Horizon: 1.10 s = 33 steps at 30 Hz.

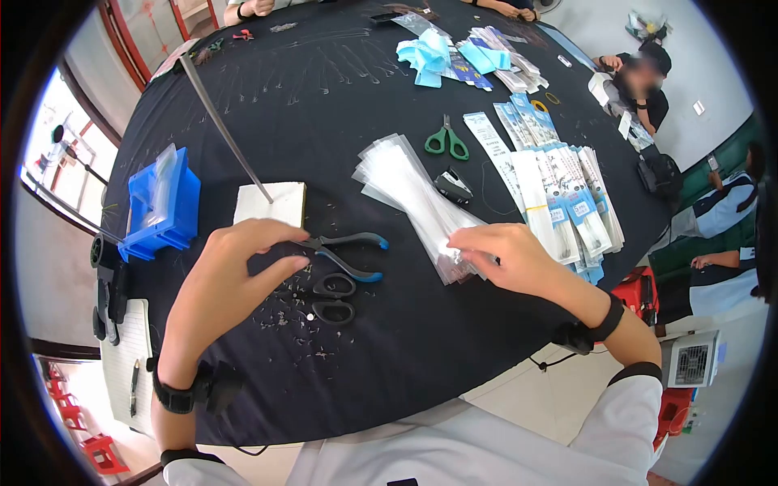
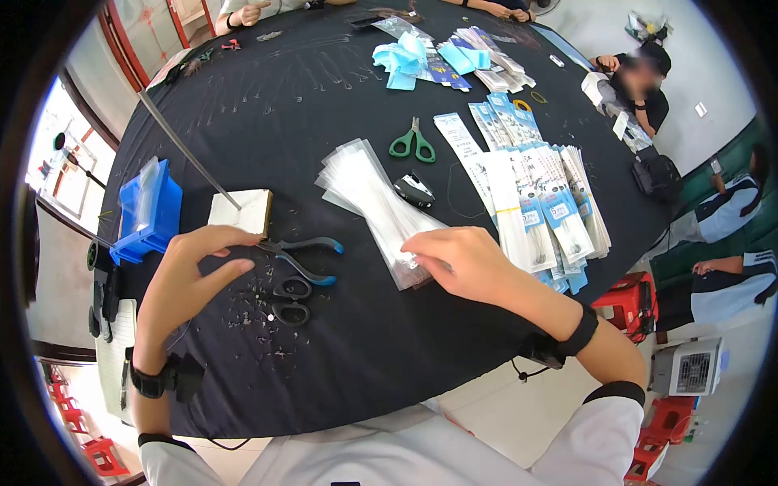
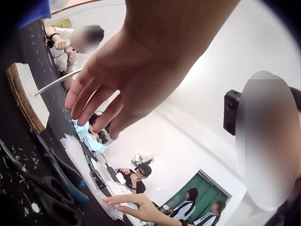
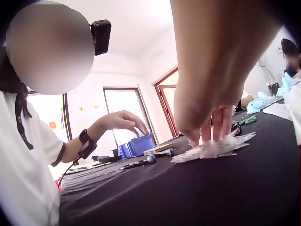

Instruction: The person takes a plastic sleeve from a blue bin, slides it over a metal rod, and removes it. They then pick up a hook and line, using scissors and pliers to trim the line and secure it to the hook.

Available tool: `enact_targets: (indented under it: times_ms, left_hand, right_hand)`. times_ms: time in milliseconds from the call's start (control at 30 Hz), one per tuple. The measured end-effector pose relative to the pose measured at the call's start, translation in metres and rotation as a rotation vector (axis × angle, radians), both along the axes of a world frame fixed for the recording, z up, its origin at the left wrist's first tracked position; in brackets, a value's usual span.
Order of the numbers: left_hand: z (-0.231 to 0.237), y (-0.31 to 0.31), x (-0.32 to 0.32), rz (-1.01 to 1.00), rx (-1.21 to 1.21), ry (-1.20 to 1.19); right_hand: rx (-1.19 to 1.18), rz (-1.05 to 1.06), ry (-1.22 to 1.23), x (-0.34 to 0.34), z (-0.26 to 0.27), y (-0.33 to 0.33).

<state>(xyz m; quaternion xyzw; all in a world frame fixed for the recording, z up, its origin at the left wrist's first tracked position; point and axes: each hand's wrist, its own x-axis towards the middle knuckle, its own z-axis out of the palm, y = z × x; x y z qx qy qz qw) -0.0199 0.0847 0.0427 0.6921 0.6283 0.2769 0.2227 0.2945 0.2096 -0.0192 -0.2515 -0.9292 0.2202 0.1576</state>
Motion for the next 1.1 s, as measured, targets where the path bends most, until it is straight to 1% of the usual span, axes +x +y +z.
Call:
enact_targets:
  times_ms: [100, 167, 200, 333, 433, 467, 500, 600, 700, 767, 867, 967, 1000, 1100]
  left_hand:
    - [0.002, -0.021, -0.014, 0.056, -0.003, 0.025]
    - [-0.004, -0.031, -0.024, 0.113, -0.022, -0.009]
    - [-0.009, -0.036, -0.028, 0.140, -0.031, -0.029]
    - [-0.039, -0.047, -0.042, 0.151, -0.027, -0.268]
    - [-0.060, -0.050, -0.045, 0.159, 0.002, -0.343]
    - [-0.068, -0.050, -0.047, 0.162, 0.020, -0.352]
    - [-0.073, -0.049, -0.048, 0.175, 0.001, -0.420]
    - [-0.090, -0.049, -0.053, 0.224, -0.042, -0.617]
    - [-0.091, -0.050, -0.060, 0.245, 0.029, -0.758]
    - [-0.091, -0.050, -0.063, 0.262, 0.010, -0.788]
    - [-0.095, -0.049, -0.066, 0.267, -0.019, -0.832]
    - [-0.100, -0.048, -0.065, 0.251, -0.038, -0.839]
    - [-0.100, -0.049, -0.065, 0.250, -0.046, -0.827]
    - [-0.097, -0.049, -0.066, 0.251, -0.063, -0.802]
  right_hand:
    - [-0.114, -0.075, 0.036, -0.015, 0.033, -0.001]
    - [0.028, -0.054, 0.046, -0.023, 0.051, 0.006]
    - [-0.031, -0.083, 0.025, -0.028, 0.061, 0.007]
    - [-0.240, -0.165, -0.089, -0.059, 0.099, 0.011]
    - [-0.316, -0.195, -0.120, -0.094, 0.111, 0.020]
    - [-0.312, -0.170, -0.111, -0.107, 0.112, 0.026]
    - [-0.353, -0.190, -0.118, -0.120, 0.112, 0.033]
    - [-0.463, -0.209, -0.129, -0.161, 0.097, 0.059]
    - [-0.585, -0.208, -0.201, -0.198, 0.064, 0.090]
    - [-0.591, -0.202, -0.263, -0.219, 0.051, 0.101]
    - [-0.628, -0.245, -0.235, -0.249, 0.038, 0.116]
    - [-0.586, -0.345, -0.105, -0.278, 0.016, 0.127]
    - [-0.509, -0.362, -0.060, -0.287, 0.004, 0.133]
    - [-0.282, -0.521, -0.034, -0.316, -0.027, 0.155]
